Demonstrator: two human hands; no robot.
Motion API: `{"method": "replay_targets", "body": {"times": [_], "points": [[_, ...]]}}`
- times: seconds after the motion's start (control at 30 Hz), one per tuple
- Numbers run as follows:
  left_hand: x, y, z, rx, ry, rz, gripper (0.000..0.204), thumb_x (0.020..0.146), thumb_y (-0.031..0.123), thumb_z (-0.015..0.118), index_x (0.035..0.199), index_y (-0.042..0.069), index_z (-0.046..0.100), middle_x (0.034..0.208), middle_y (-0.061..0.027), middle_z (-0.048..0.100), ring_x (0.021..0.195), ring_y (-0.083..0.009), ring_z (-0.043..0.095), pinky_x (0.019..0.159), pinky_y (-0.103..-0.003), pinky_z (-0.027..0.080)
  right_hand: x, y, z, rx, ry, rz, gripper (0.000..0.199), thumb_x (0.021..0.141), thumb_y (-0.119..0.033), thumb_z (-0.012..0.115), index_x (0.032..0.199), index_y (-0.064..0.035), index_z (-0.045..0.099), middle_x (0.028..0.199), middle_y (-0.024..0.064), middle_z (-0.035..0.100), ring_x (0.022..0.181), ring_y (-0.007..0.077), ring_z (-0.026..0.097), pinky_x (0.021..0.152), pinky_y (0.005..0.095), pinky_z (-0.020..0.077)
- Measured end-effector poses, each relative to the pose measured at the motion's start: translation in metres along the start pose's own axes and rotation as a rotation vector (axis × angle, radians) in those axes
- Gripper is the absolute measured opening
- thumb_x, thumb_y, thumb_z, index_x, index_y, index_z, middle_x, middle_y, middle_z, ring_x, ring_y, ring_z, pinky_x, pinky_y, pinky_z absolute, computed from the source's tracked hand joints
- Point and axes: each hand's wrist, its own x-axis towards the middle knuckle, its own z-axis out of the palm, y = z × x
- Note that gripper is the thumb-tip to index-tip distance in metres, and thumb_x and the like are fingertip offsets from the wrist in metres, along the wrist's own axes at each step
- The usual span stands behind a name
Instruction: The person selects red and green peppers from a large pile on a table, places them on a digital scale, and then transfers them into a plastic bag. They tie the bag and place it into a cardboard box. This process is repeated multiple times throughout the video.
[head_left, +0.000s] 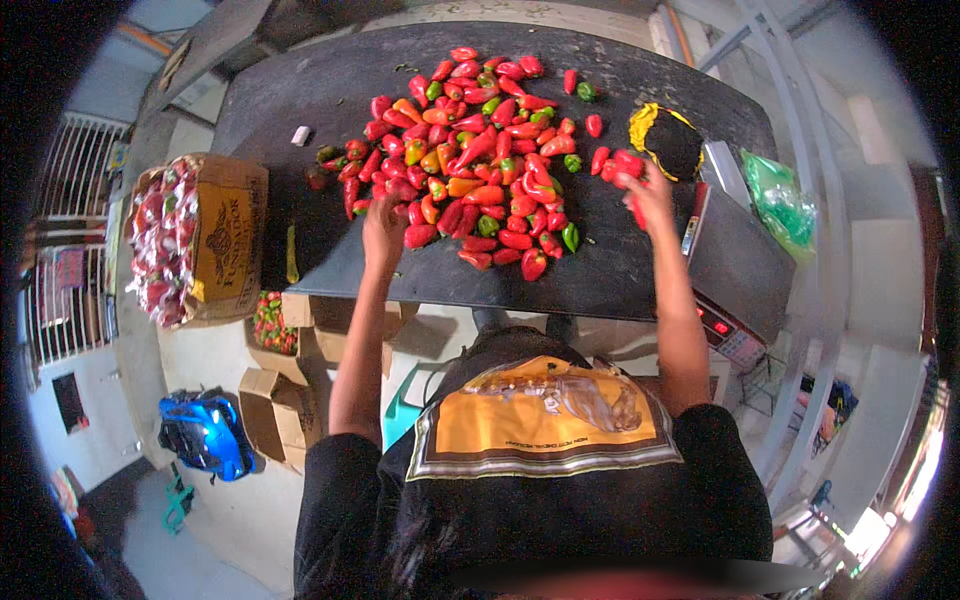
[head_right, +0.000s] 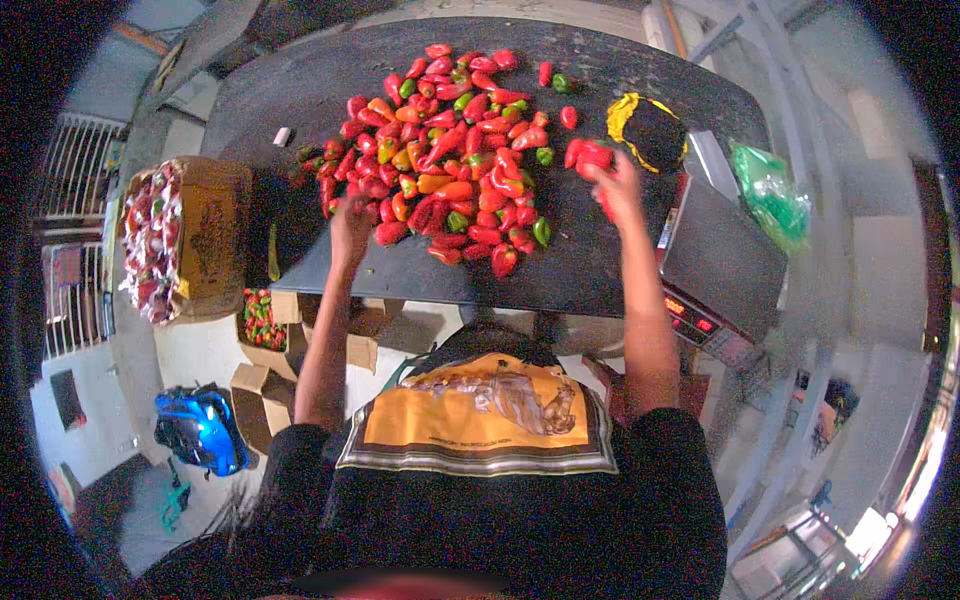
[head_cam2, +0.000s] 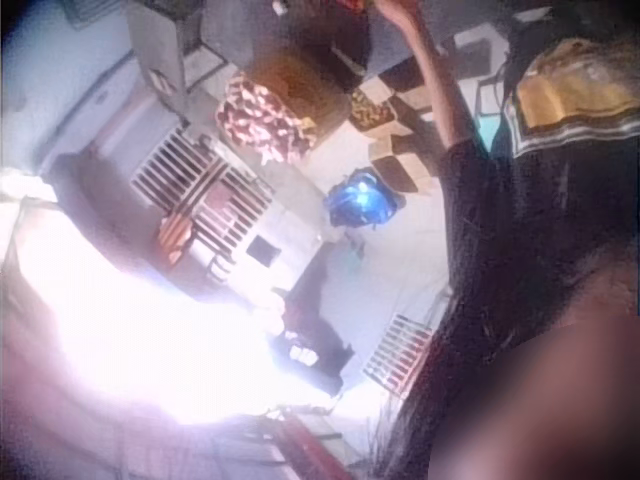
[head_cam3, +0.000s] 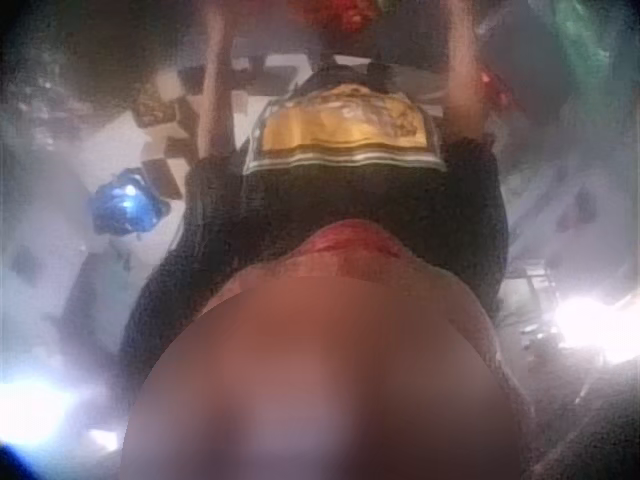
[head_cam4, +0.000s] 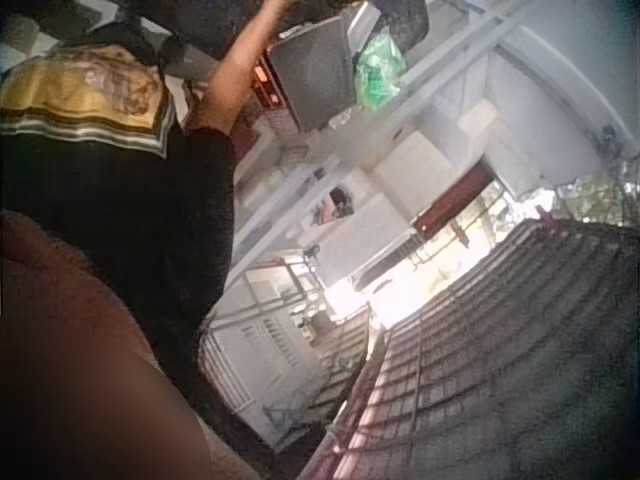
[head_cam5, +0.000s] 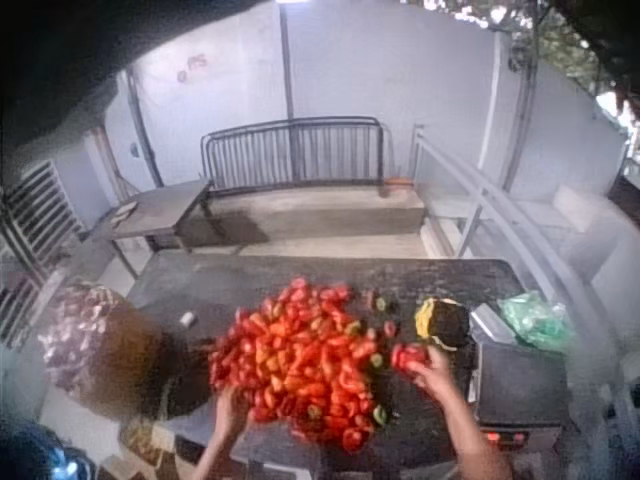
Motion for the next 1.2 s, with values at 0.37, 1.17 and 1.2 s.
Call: {"method": "replay_targets", "body": {"times": [0.37,1.17,1.2], "points": [[0.128,-0.032,0.066,0.426,-0.168,0.230,0.045,0.082,0.008,0.053,0.126,0.012,0.044,0.123,-0.0188,0.046,0.095,-0.0391,0.058,0.076,-0.048,0.050,-0.131,0.018,-0.220,-0.771,0.728,0.165,0.032,0.075,-0.026,0.074,0.092,-0.0047,0.058,0.069,0.0059,0.060,0.039,0.0144,0.052,0.034,0.0286,0.0392],[-0.063,0.018,0.031,-0.898,-0.130,-0.562,0.039,0.090,0.038,0.058,0.109,0.005,0.053,0.096,-0.0061,0.059,0.084,-0.0170,0.061,0.072,-0.033,0.052,-0.127,0.028,-0.241,-0.950,0.620,0.102,0.042,0.078,-0.028,0.071,0.114,-0.0091,0.060,0.089,0.0124,0.063,0.075,0.0223,0.059,0.056,0.0330,0.0471],[-0.065,0.034,0.033,-0.910,-0.140,-0.564,0.039,0.090,0.038,0.058,0.110,0.005,0.053,0.096,-0.0058,0.059,0.084,-0.0168,0.061,0.071,-0.032,0.051,-0.127,0.029,-0.247,-0.882,0.621,0.136,0.041,0.079,-0.029,0.070,0.114,-0.0098,0.060,0.085,0.0096,0.063,0.065,0.0161,0.059,0.043,0.0286,0.0466]]}}
